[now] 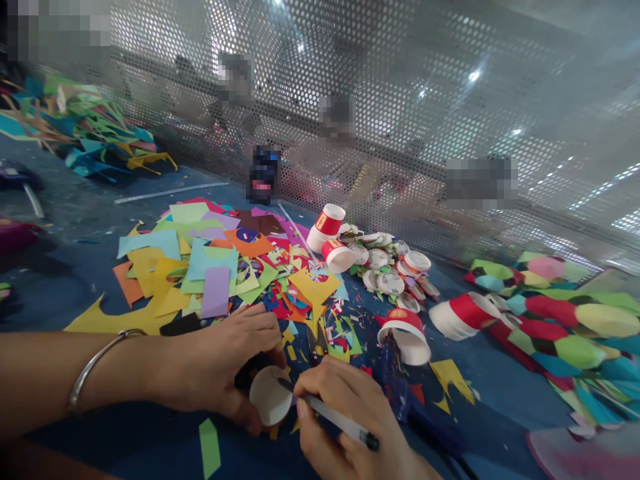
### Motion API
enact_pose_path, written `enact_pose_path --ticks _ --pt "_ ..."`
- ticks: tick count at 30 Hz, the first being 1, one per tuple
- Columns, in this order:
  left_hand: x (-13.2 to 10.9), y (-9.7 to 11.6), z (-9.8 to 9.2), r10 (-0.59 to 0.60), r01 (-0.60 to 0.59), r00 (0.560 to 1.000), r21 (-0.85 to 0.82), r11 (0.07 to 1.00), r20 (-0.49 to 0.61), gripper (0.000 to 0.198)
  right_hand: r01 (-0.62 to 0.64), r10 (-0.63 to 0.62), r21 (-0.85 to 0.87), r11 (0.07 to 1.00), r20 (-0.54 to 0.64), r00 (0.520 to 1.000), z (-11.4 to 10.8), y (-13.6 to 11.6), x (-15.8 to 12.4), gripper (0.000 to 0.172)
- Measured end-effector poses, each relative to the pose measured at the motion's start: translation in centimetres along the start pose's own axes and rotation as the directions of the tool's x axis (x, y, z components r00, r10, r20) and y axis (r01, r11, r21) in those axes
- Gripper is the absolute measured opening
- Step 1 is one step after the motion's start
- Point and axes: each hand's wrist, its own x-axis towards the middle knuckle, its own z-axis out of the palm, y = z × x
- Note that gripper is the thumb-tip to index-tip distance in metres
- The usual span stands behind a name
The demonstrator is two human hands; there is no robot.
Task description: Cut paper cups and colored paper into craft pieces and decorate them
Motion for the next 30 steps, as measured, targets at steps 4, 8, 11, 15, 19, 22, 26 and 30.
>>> enact_pose_path --ticks 4,8,11,15,19,22,26,30 --pt "-0.02 -0.11 0.07 0.012 -0.012 1.000 -0.012 1.000 -0.011 0.053 -0.012 0.012 -0.006 1.000 0.010 1.000 0.05 0.20 -0.18 0.018" --pt "-0.03 -0.19 0.12 0.025 -0.025 0.999 -0.010 1.000 -0.022 0.053 -0.016 0.016 -0.004 1.000 0.008 1.000 0.04 0.29 -0.30 0.017" --pt "-0.02 -0.21 0.15 0.023 -0.024 1.000 -0.013 1.000 -0.017 0.053 -0.032 0.032 -0.028 0.999 0.000 0.999 0.04 0.25 -0.19 0.016" --pt "0.01 -0.23 0.22 0.025 -0.026 1.000 -0.014 1.000 -0.018 0.054 0.010 -0.010 -0.070 0.997 -0.007 1.000 0.09 0.25 -0.14 0.017" --pt "0.03 -0.26 0.23 0.023 -0.024 1.000 -0.018 1.000 -0.015 0.054 0.049 -0.049 -0.106 0.993 0.001 0.999 0.22 0.21 -0.29 0.018" --pt "0.04 -0.26 0.16 0.026 -0.026 1.000 -0.023 0.999 -0.007 0.054 0.052 -0.054 -0.119 0.992 -0.019 0.998 0.19 0.05 -0.32 0.018" --pt "0.04 -0.20 0.06 0.018 -0.018 1.000 -0.028 0.999 -0.006 0.055 0.008 -0.009 -0.082 0.997 -0.014 1.000 -0.03 -0.08 -0.32 0.017" --pt "0.05 -0.16 0.01 0.012 -0.011 1.000 -0.034 0.999 0.002 0.053 -0.022 0.021 -0.052 0.998 -0.006 1.000 -0.06 0.03 -0.37 0.017"
